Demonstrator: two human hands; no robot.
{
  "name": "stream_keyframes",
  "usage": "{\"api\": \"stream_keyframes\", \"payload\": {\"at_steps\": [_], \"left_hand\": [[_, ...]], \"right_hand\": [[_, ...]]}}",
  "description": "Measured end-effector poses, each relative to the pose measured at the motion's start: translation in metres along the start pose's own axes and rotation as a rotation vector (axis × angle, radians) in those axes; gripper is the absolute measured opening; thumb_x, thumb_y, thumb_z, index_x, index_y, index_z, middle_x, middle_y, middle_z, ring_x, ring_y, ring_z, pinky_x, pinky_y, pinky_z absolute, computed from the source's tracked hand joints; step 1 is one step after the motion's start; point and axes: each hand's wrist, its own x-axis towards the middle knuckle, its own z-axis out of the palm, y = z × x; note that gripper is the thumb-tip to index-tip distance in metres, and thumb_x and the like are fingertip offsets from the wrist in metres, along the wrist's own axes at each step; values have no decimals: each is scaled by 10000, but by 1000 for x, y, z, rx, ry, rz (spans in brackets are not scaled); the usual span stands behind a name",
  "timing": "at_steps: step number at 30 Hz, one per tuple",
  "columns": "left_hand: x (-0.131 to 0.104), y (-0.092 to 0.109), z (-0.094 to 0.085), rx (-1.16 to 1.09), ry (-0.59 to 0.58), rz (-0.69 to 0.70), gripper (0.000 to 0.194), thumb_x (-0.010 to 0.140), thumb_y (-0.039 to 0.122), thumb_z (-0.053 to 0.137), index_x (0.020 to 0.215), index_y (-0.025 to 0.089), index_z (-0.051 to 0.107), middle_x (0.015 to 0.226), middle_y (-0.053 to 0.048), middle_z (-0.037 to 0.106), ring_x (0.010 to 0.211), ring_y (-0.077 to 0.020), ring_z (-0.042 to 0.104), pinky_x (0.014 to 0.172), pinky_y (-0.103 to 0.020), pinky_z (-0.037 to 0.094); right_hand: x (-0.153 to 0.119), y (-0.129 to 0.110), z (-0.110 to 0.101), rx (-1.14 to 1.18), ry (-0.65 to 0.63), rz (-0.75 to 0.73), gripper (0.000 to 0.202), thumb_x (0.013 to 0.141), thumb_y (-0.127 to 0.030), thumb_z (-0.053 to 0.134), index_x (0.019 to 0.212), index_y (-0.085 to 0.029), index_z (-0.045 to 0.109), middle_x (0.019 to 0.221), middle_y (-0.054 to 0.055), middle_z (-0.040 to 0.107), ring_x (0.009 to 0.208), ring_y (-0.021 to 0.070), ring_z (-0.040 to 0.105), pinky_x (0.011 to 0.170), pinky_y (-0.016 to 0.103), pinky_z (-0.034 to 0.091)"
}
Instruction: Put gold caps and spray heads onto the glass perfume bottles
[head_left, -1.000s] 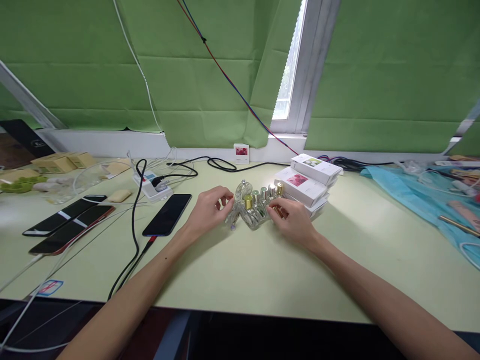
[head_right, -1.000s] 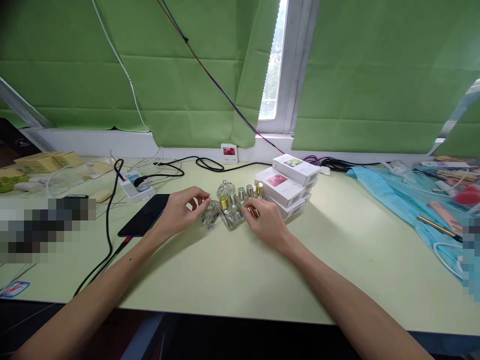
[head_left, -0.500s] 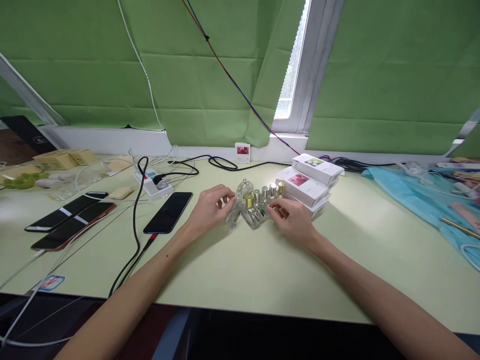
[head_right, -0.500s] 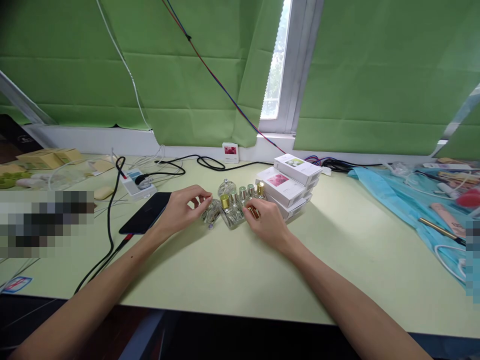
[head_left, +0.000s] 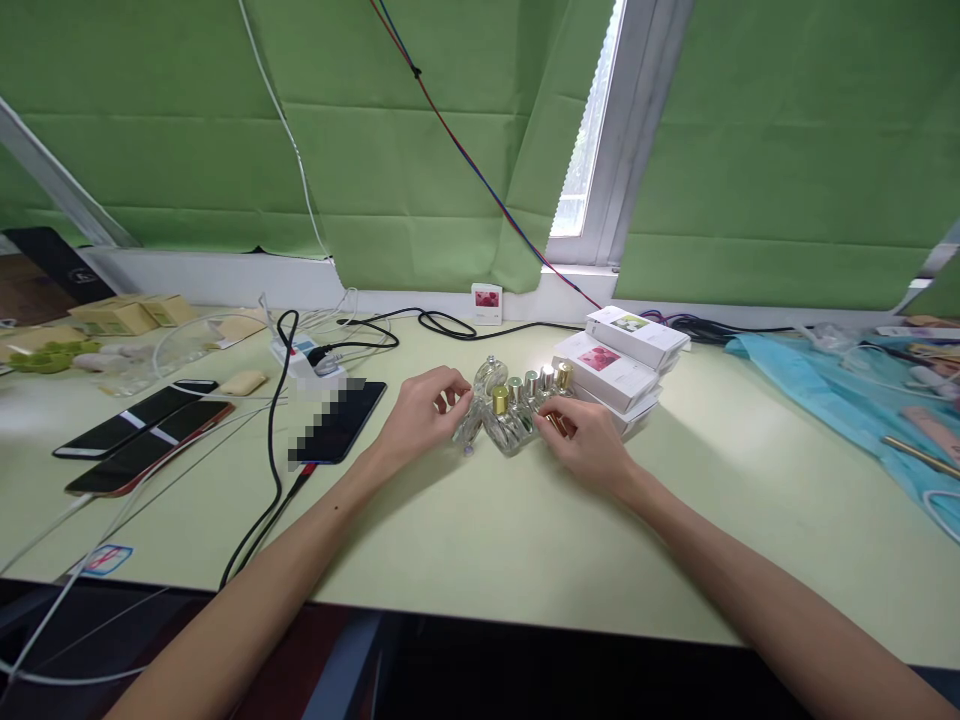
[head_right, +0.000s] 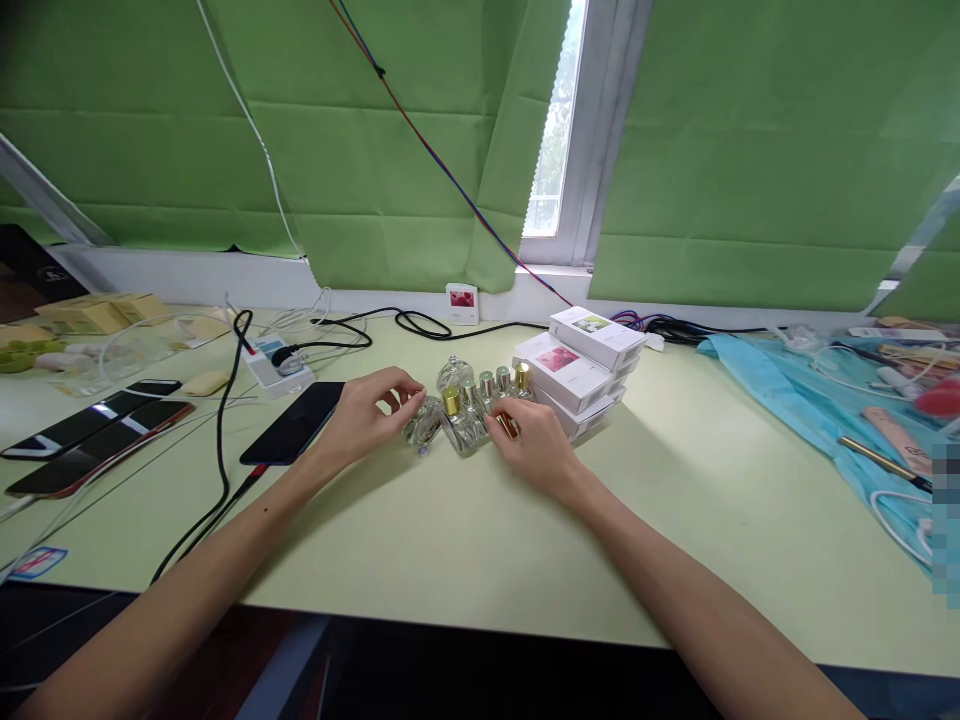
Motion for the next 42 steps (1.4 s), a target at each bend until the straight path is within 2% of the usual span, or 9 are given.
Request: {"api": "stream_keyframes", "payload": {"at_steps": [4,14,37,42], "left_hand": [[0,-3,1,-3,14,12,193,910,225,613,724,176,599,716,3,651,592,-97,573,532,-197,504],[-2,-4,5,4,21,31,199,899,207,634,718,182,556,710,13,593,583,-97,535,525,-205,482],[-9,0,24,-52,166,-26,321,937,183,597,664,202,429,693,8,487,654,-129,532,563,-265,414],[-10,1,27,-48,201,-31,315,939,194,601,668,205,440,686,9,483,625,-129,482,559,-282,392]], "right_hand": [[0,0,0,5,-15,3,178,959,-273,585,808,-203,649,661,-7,622,563,130,482,594,268,373],[-1,0,0,-2,-37,-4,167,961,-260,591,816,-202,653,658,-11,613,571,128,478,610,268,370],[-2,-1,-1,-4,-112,3,158,952,-248,592,817,-198,656,669,-14,614,580,126,491,611,269,360],[-2,-3,-1,-6,-127,6,166,959,-250,586,821,-198,663,669,-8,617,580,132,491,609,276,361]]}}
